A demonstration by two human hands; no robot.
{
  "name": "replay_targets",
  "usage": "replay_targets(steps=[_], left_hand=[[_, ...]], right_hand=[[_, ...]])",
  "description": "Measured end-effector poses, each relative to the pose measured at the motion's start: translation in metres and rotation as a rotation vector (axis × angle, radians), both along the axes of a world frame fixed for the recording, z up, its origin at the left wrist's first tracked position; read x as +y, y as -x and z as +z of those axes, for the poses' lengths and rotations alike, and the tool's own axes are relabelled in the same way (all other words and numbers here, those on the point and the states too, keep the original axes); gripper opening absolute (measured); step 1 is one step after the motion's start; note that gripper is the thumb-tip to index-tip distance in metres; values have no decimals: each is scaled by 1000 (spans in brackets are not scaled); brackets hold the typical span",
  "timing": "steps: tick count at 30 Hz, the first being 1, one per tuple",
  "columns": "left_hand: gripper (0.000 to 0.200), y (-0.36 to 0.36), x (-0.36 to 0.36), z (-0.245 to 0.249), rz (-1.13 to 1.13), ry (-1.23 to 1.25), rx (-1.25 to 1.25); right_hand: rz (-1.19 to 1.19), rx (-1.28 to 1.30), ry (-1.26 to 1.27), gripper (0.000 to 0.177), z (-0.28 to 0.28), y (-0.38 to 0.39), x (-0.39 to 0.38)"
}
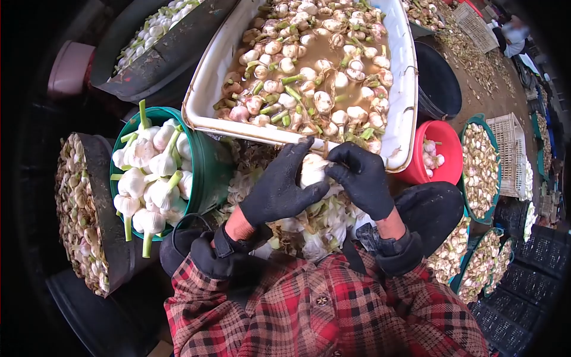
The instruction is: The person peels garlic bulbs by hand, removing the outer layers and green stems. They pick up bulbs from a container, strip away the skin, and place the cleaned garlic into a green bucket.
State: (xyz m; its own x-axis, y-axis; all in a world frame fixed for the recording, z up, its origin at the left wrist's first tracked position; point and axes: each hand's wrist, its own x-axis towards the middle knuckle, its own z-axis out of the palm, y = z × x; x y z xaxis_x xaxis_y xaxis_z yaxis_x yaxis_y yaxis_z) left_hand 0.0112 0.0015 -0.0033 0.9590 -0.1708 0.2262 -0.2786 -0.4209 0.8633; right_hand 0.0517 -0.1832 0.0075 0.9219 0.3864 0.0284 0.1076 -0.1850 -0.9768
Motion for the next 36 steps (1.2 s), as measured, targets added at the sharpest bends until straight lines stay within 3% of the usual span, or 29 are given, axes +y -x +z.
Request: replay_targets(steps=[1,5,7,10,14,16,17,18,20,24,26,28,30,33,34,36], left_hand=[[67,1,-1,2,74,-97,54],[60,2,-1,5,45,-49,294],[54,2,0,1,17,-42,81],[53,4,-2,6,17,92,-21],[56,9,1,11,-19,91,-4],[58,7,4,7,-24,351,153],[57,5,4,4,26,442,145],[55,3,3,15,98,694,291],[51,-5,18,0,24,376,36],[42,2,15,-9,61,109,-275],[39,6,13,-27,196,383,164],[35,5,17,-44,106,909,459],[41,6,8,-22,185,941,462],[44,7,-1,2,232,881,565],[43,5,1,-6,188,643,460],[34,7,-7,0,185,516,415]], right_hand=[[-11,-34,65,9,3,3,0],[-36,-246,214,9,-7,4,4],[-125,-100,207,11,-6,2,5],[-183,22,129,14,-12,-1,3],[-203,83,96,17,-8,-5,0],[-236,126,61,15,-11,-3,3],[-320,9,135,14,-12,-3,4],[-404,-108,206,13,-15,-2,6],[-428,-198,187,10,-17,3,8],[-319,-260,86,7,-16,28,16],[-222,-141,162,9,-4,47,20],[26,-287,159,13,-2,44,17],[106,-401,225,21,13,39,14],[-78,-422,453,41,36,35,10],[-79,-427,455,41,35,33,11],[-81,-354,131,42,31,28,15]])
